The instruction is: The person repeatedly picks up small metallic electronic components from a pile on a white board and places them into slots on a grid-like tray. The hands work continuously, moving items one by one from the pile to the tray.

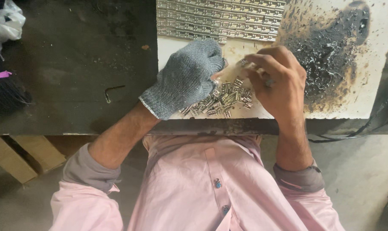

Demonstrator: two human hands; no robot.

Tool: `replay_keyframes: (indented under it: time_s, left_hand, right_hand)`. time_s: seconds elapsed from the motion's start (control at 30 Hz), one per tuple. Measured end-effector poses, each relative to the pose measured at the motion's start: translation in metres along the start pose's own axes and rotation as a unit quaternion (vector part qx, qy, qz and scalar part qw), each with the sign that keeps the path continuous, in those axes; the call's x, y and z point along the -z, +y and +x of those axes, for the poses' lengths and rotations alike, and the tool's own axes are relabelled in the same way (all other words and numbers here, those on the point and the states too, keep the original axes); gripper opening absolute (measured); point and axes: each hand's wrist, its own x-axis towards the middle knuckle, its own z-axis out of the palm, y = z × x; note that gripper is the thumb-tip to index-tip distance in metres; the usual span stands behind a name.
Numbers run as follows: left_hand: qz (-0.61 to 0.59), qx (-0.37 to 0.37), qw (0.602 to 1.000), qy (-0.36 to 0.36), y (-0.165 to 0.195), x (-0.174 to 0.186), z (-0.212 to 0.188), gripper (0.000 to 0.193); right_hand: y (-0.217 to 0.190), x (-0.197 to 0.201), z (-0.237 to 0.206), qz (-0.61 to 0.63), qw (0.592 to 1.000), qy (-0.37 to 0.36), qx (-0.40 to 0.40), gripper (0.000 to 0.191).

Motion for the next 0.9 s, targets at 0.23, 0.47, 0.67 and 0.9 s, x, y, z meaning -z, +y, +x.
replay_keyframes:
  time_s: [0.23,0.47,0.67,0.9]
  left_hand:
    - [0.012,0.063,0.997,0.036,0.007,-0.019,0.023,0.024]
    - [0.0,0.103,0.99,0.097,0.002,-0.032,0.02,0.034]
    - [0.007,0.124,0.989,0.08,0.005,-0.032,0.023,0.027]
    - [-0.028,0.011,0.998,-0.062,0.0,0.016,0.013,0.026]
  right_hand:
    - [0.007,-0.015,0.013,-0.06,0.998,0.002,-0.006,0.023]
    - [0.011,-0.027,0.021,-0.045,0.997,0.058,-0.004,0.031]
    - [0.009,-0.026,0.025,0.016,0.998,0.048,-0.037,0.032]
    - [-0.014,0.01,0.004,-0.026,0.997,-0.065,0.01,0.017]
